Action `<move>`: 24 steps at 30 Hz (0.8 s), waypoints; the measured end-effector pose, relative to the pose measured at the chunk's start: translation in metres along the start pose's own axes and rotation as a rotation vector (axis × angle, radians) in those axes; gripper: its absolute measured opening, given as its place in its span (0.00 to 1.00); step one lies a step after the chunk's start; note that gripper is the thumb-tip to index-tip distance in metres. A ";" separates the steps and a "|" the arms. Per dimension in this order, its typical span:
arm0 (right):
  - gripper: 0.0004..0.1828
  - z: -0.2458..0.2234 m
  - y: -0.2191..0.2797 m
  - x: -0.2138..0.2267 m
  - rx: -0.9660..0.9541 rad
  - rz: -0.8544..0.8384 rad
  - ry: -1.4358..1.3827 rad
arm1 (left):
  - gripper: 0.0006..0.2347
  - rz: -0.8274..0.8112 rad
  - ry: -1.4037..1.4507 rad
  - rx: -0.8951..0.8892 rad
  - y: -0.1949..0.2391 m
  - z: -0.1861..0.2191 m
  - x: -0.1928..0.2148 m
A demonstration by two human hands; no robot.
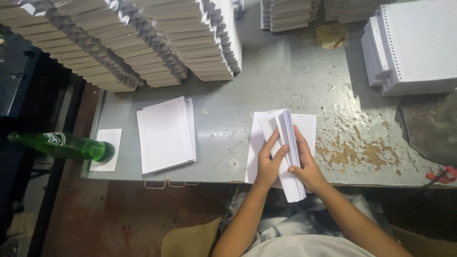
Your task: Counting and organizing stacks of printed paper sheets on a workbench in a print shop.
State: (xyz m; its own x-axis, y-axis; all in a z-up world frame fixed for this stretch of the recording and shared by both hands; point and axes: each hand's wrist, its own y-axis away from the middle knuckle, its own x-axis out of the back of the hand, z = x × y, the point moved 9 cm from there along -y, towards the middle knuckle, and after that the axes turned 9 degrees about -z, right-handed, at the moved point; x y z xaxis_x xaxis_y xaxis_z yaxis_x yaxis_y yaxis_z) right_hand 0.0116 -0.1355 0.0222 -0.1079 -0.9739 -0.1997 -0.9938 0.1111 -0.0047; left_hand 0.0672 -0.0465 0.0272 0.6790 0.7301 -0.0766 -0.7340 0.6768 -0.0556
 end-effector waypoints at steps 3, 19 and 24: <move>0.70 -0.001 -0.001 -0.001 0.004 -0.003 0.001 | 0.27 0.011 -0.001 -0.015 0.000 -0.004 0.002; 0.69 -0.001 -0.003 0.000 0.054 -0.013 0.022 | 0.20 0.028 0.167 -0.021 -0.004 0.004 0.005; 0.71 -0.004 -0.006 -0.001 0.051 -0.015 0.071 | 0.27 0.075 0.042 0.014 -0.003 -0.011 0.013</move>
State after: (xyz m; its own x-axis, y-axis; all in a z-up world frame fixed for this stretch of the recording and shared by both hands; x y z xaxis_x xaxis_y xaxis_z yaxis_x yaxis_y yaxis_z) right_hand 0.0173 -0.1358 0.0260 -0.0966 -0.9868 -0.1297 -0.9928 0.1047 -0.0575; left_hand 0.0782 -0.0402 0.0156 0.6206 0.7747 -0.1213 -0.7826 0.6216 -0.0338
